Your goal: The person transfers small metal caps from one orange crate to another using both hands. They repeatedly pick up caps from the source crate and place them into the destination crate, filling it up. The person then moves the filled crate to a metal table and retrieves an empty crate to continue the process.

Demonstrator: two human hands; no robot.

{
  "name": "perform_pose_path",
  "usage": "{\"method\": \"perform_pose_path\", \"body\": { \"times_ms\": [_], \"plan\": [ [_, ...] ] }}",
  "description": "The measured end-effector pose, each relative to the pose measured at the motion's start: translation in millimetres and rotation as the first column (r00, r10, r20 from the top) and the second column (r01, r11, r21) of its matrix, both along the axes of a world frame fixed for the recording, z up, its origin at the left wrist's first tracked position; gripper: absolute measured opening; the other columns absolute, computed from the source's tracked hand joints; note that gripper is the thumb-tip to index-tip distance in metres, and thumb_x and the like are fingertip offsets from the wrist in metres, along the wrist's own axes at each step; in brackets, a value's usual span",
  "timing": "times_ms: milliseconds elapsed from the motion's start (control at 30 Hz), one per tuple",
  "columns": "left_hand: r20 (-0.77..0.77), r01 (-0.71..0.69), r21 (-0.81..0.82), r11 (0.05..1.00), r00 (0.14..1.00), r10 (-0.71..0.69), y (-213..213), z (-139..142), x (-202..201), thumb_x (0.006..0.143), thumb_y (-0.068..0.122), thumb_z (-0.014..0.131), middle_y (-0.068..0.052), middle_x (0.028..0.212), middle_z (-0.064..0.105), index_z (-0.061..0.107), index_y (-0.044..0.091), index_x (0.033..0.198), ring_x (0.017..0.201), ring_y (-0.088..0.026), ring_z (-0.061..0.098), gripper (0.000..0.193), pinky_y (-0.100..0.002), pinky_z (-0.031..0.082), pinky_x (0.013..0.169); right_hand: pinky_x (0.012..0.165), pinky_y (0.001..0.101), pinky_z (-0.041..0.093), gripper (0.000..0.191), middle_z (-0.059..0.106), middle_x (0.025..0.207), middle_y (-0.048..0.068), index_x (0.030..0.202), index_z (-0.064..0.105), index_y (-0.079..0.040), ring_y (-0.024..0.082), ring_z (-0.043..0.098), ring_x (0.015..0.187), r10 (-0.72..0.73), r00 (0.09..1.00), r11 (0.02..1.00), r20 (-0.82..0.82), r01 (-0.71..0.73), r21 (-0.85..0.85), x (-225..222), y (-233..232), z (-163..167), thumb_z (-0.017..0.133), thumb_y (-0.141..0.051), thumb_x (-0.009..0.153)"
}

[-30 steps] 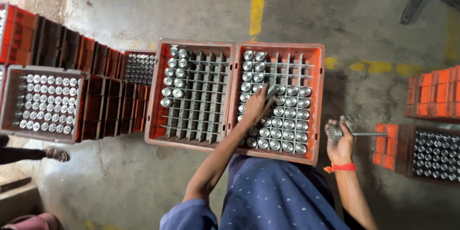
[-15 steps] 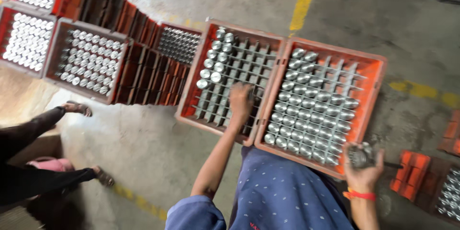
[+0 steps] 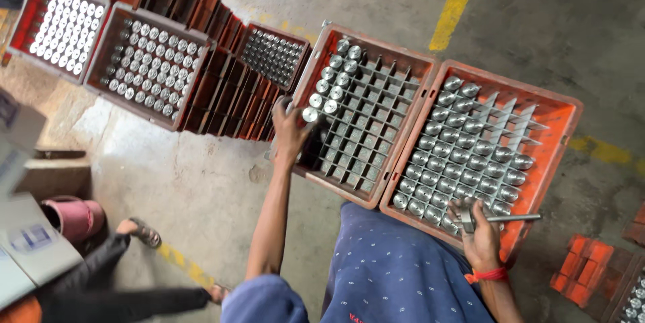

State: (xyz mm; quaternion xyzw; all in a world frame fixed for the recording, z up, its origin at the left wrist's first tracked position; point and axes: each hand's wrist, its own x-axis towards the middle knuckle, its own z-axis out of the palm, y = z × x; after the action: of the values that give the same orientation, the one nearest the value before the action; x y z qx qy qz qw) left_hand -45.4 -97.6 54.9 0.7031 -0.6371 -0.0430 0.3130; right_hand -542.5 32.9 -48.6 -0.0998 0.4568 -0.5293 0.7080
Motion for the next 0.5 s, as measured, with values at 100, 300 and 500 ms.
{"method": "perform_pose_path", "body": {
  "times_ms": [100,300,500],
  "plan": [
    [-0.481,0.079,-0.165,0.983,0.864,-0.150,18.5,15.1,-17.9,0.082,0.020,0.087,-0.017,0.131,0.060,0.063,0.002,0.111,0.116,-0.028,0.062,0.042,-0.040,0.054,0.097,0.090,0.0470,0.056,0.016,0.068,0.107,0.014,0.114,0.058,-0.004,0.032,0.068,0.108,-0.020,0.996,1.000,-0.088,0.020,-0.004,2.9,6.1,4.2,0.052,-0.018,0.109],
    [-0.862,0.222,0.233,0.947,0.498,0.095,20.6,-41.1,-159.8,0.090,0.018,0.083,-0.007,0.073,0.069,0.067,-0.003,0.089,0.064,-0.015,0.064,0.027,-0.034,0.050,0.054,0.083,0.0364,0.054,0.016,0.068,0.098,0.010,0.117,0.061,-0.002,0.026,0.070,0.098,-0.023,0.996,0.999,-0.092,0.025,0.024,33.9,-10.3,8.1,0.057,-0.013,0.105],
    [-0.494,0.447,0.393,0.803,0.840,-0.226,91.8,-49.0,-266.6,0.079,0.022,0.083,-0.021,0.080,0.070,0.069,0.006,0.115,0.073,-0.036,0.070,0.042,-0.047,0.054,0.068,0.086,0.0333,0.055,0.014,0.067,0.093,0.008,0.116,0.061,-0.002,0.018,0.068,0.088,-0.131,0.984,0.981,-0.121,0.111,-0.160,45.9,-37.9,30.1,0.062,-0.010,0.104]
  ]
}}
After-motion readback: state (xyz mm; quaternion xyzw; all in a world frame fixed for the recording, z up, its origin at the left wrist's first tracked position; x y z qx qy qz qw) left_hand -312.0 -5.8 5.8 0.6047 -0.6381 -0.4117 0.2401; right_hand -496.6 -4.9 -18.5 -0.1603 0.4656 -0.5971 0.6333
